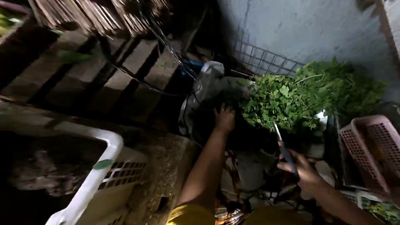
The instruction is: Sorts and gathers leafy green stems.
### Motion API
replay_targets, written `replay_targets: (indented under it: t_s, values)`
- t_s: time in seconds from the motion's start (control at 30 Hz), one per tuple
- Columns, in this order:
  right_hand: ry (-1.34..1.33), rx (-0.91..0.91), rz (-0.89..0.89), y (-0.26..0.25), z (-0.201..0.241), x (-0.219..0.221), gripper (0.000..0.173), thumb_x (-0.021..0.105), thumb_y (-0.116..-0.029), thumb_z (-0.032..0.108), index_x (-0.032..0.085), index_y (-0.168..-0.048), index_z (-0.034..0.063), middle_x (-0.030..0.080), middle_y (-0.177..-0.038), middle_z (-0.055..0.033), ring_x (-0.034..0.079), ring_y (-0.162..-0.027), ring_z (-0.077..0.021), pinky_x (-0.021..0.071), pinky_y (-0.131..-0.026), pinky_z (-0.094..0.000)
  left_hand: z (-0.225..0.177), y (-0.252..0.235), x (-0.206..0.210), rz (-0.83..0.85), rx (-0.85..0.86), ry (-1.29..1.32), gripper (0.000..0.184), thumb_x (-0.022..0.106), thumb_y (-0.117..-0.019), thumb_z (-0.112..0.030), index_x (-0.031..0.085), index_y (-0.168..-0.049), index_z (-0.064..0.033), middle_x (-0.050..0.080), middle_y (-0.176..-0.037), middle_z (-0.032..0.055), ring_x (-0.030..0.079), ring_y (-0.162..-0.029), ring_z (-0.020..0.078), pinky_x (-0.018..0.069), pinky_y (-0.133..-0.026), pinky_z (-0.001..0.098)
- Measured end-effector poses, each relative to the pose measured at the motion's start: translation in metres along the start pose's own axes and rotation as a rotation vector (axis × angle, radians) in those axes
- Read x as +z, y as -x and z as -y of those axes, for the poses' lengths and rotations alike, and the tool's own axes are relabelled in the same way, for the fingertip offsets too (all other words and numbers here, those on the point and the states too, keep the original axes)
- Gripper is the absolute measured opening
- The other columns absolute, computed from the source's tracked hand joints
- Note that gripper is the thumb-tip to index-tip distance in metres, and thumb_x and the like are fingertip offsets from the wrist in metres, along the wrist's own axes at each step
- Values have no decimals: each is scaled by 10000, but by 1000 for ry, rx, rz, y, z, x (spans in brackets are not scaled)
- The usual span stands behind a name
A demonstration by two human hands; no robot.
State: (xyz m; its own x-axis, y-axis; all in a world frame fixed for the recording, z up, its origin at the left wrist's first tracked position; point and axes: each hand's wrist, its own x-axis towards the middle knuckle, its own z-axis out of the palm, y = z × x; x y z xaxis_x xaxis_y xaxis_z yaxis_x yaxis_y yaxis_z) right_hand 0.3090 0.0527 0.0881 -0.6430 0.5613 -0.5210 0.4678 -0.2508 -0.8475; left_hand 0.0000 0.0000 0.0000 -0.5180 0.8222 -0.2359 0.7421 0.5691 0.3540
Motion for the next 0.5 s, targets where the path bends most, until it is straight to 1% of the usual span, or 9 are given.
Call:
replay_targets:
  t_s: [0.07,0.13,0.17,0.2,0.23,0.27,0.37,0.43,0.5]
  values:
    - [54,111,-22,-22,-17,11,373,684,-935,71,553,-1279,11,628,-964,-81,623,-696,-128,565,-599,-296,2,-3,-2,4,2,4,544,809,-869,-179,627,-1372,-82,491,-1542,159,252,-1524,448,141,-1150,794]
    - [261,108,29,-43,-29,8,397,655,-966,110,541,-1334,13,656,-1056,-118,674,-814,-161,602,-716,-348,4,-7,-3,48,-6,-15,549,797,-878,-197,618,-1387,-96,497,-1538,151,252,-1524,443,154,-1147,789]
    - [377,100,68,-53,-32,3,403,659,-963,146,550,-1329,20,659,-1110,-130,678,-914,-177,593,-810,-376,4,-9,-6,72,-9,-23,560,794,-883,-206,609,-1400,-96,496,-1539,153,252,-1524,445,154,-1148,788]
    - [475,98,96,-61,-33,-1,403,674,-961,195,565,-1309,25,662,-1127,-143,675,-976,-202,579,-866,-411,4,-12,-9,94,-10,-28,568,791,-889,-215,600,-1410,-93,494,-1539,157,250,-1523,447,152,-1149,785]
    - [553,106,116,-67,-33,-5,406,679,-963,235,571,-1297,32,663,-1129,-157,673,-1008,-236,568,-892,-453,4,-13,-11,106,-5,-28,568,791,-892,-223,600,-1408,-84,499,-1531,166,255,-1519,453,153,-1149,784]
    - [602,115,123,-72,-33,-8,409,685,-962,261,574,-1287,38,666,-1115,-167,674,-1009,-264,561,-892,-486,4,-16,-12,110,4,-28,562,792,-893,-229,605,-1398,-72,512,-1517,175,268,-1512,459,157,-1146,787]
    - [640,142,161,-87,-27,-16,416,678,-972,271,564,-1305,50,671,-1129,-173,673,-1033,-285,551,-908,-506,4,-29,-15,135,19,-46,533,783,-904,-232,613,-1377,-54,552,-1467,197,313,-1488,473,150,-1134,808]
    - [606,156,238,-97,-31,-20,425,663,-983,242,555,-1335,31,662,-1180,-191,663,-1075,-289,539,-945,-500,3,-39,-18,176,24,-55,513,772,-910,-192,611,-1368,-26,559,-1442,232,327,-1472,494,146,-1128,816]
    - [535,207,340,-102,-44,-19,414,658,-993,195,545,-1347,12,644,-1211,-206,658,-1081,-280,540,-951,-485,1,-49,-21,219,28,-68,497,771,-915,-177,614,-1356,-10,567,-1419,254,349,-1454,504,148,-1118,822]
